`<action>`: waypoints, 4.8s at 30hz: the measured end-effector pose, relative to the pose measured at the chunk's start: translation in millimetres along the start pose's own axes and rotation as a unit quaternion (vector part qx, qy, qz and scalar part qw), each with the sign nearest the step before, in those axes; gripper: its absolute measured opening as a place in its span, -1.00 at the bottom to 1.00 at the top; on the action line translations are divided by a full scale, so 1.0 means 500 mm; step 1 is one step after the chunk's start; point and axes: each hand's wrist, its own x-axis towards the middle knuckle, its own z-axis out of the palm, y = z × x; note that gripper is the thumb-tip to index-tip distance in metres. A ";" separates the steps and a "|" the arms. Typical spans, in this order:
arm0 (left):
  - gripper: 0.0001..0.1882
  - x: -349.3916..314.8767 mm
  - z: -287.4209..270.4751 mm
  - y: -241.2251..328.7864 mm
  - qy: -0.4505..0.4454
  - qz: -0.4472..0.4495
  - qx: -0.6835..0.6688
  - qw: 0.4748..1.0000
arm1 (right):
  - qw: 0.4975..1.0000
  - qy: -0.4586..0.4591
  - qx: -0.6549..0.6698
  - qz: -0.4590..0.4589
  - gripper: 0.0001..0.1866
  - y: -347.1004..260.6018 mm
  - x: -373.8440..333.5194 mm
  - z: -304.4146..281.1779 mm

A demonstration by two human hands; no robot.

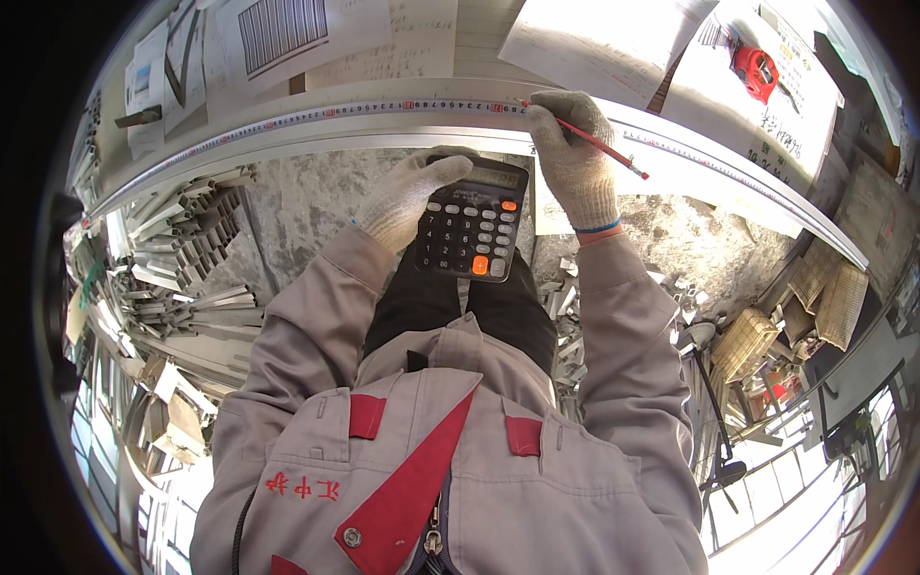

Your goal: The person repeatedly measures a long metal profile with a tape measure, records values on paper with a pencil, and uses a calculator to perform calculations. The person alternates between measuring, writing, and calculating throughout the clip.

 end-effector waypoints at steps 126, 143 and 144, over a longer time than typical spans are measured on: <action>-0.60 -0.013 0.133 -0.063 0.007 -0.052 -0.034 0.998 | 0.992 -0.095 0.068 0.055 -0.78 -0.001 0.017 -0.166; -0.61 -0.009 0.072 -0.106 0.024 -0.064 -0.034 0.997 | 0.993 -0.094 -0.063 -0.038 -0.79 0.038 0.059 -0.092; -0.61 -0.009 0.071 -0.105 0.025 -0.069 -0.032 0.997 | 0.993 -0.093 -0.058 -0.042 -0.80 0.040 0.059 -0.090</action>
